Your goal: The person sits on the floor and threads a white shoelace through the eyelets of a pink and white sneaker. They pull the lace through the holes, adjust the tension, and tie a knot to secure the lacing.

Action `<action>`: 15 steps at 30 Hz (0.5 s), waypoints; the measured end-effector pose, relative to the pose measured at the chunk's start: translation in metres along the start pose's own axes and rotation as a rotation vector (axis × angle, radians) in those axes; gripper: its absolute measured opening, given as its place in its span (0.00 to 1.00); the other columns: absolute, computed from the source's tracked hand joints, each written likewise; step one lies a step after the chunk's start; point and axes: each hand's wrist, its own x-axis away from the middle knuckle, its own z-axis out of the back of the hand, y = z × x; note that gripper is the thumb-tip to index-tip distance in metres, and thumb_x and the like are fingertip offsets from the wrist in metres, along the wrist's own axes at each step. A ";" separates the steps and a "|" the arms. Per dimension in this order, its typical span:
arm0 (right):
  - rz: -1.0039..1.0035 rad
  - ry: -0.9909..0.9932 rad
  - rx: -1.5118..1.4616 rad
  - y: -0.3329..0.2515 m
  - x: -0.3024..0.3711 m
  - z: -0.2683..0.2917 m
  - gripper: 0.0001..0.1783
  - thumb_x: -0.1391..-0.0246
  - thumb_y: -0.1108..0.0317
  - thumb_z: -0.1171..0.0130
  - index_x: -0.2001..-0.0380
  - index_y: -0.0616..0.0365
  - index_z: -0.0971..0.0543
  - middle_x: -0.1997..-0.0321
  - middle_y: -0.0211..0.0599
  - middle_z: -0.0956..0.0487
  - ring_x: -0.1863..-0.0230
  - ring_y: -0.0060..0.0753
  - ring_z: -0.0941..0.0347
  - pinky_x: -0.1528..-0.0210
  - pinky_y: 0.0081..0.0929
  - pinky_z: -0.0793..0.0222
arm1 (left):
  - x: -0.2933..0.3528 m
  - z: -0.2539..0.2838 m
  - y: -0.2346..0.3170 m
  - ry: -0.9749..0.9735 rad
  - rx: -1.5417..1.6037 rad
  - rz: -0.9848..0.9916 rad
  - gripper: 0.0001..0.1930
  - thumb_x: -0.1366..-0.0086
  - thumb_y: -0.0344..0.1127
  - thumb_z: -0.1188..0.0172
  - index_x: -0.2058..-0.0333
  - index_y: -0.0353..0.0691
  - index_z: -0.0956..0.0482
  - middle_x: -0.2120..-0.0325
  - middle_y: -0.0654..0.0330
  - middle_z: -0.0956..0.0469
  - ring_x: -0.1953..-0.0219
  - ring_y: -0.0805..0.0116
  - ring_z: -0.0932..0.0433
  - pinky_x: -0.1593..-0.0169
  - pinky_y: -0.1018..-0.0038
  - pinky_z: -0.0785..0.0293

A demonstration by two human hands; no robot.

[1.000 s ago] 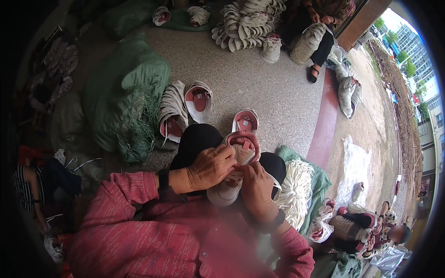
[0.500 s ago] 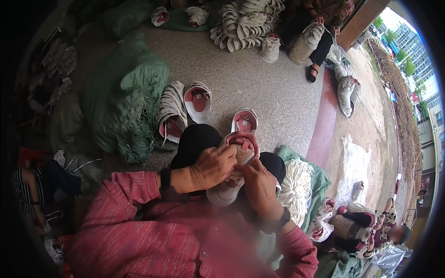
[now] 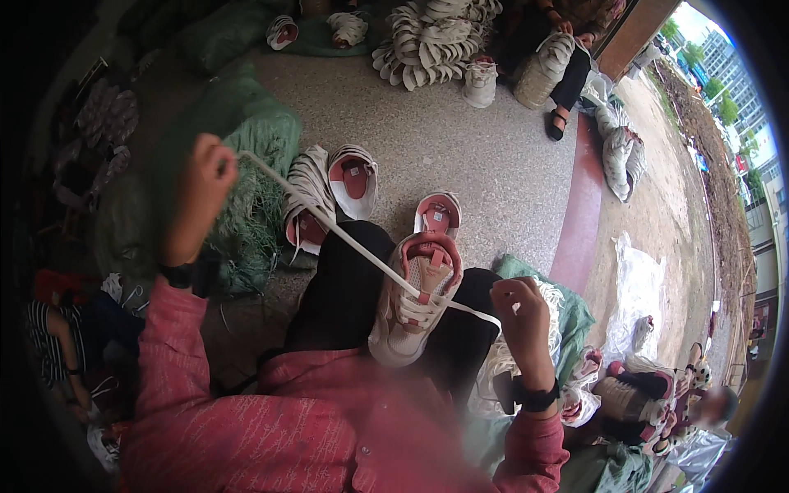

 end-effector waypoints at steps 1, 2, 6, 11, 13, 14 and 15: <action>-0.011 0.016 -0.015 0.005 0.003 0.004 0.05 0.44 0.73 0.35 0.64 0.61 0.17 0.64 0.39 0.20 0.69 0.32 0.22 0.66 0.27 0.28 | 0.006 0.013 -0.029 -0.027 -0.025 0.102 0.06 0.42 0.27 0.38 0.68 0.42 0.27 0.66 0.58 0.29 0.67 0.56 0.23 0.67 0.64 0.27; -0.066 -0.004 -0.014 0.010 0.005 0.007 0.05 0.44 0.73 0.35 0.65 0.61 0.17 0.64 0.39 0.20 0.69 0.32 0.22 0.66 0.27 0.28 | 0.014 0.017 -0.049 -0.081 -0.054 0.247 0.06 0.41 0.26 0.38 0.69 0.42 0.27 0.65 0.58 0.29 0.68 0.57 0.23 0.67 0.64 0.27; -0.154 -0.107 -0.009 0.014 0.019 0.004 0.05 0.43 0.71 0.36 0.65 0.62 0.17 0.68 0.38 0.20 0.71 0.31 0.22 0.68 0.27 0.29 | 0.070 0.003 -0.046 -0.284 -0.013 0.262 0.05 0.42 0.27 0.38 0.68 0.42 0.26 0.66 0.58 0.28 0.67 0.56 0.23 0.66 0.64 0.27; -0.519 -0.555 -0.357 -0.008 0.031 -0.002 0.15 0.36 0.61 0.40 0.61 0.65 0.17 0.73 0.32 0.19 0.75 0.20 0.24 0.74 0.20 0.30 | 0.088 -0.020 0.057 -0.745 0.839 0.632 0.11 0.36 0.34 0.36 0.56 0.40 0.22 0.76 0.66 0.24 0.74 0.76 0.25 0.69 0.77 0.26; -0.592 -0.699 -0.599 -0.016 0.033 -0.007 0.19 0.34 0.61 0.42 0.47 0.63 0.24 0.66 0.32 0.18 0.74 0.20 0.24 0.73 0.18 0.29 | 0.089 -0.010 0.103 -1.217 1.372 0.828 0.18 0.29 0.44 0.41 0.49 0.37 0.25 0.75 0.65 0.23 0.78 0.80 0.23 0.76 0.83 0.25; -0.675 -0.631 -0.730 -0.019 0.033 -0.012 0.19 0.34 0.62 0.43 0.45 0.63 0.26 0.64 0.33 0.19 0.73 0.20 0.23 0.73 0.19 0.29 | 0.090 -0.005 0.124 -1.390 1.596 0.849 0.22 0.29 0.44 0.41 0.44 0.37 0.29 0.74 0.64 0.22 0.77 0.78 0.22 0.74 0.82 0.24; -0.706 -0.561 -0.907 -0.020 0.034 -0.020 0.20 0.34 0.63 0.43 0.43 0.62 0.28 0.61 0.34 0.19 0.72 0.21 0.23 0.73 0.19 0.28 | 0.091 0.000 0.142 -1.504 1.717 0.843 0.27 0.29 0.45 0.41 0.38 0.38 0.36 0.70 0.61 0.21 0.75 0.75 0.21 0.71 0.79 0.23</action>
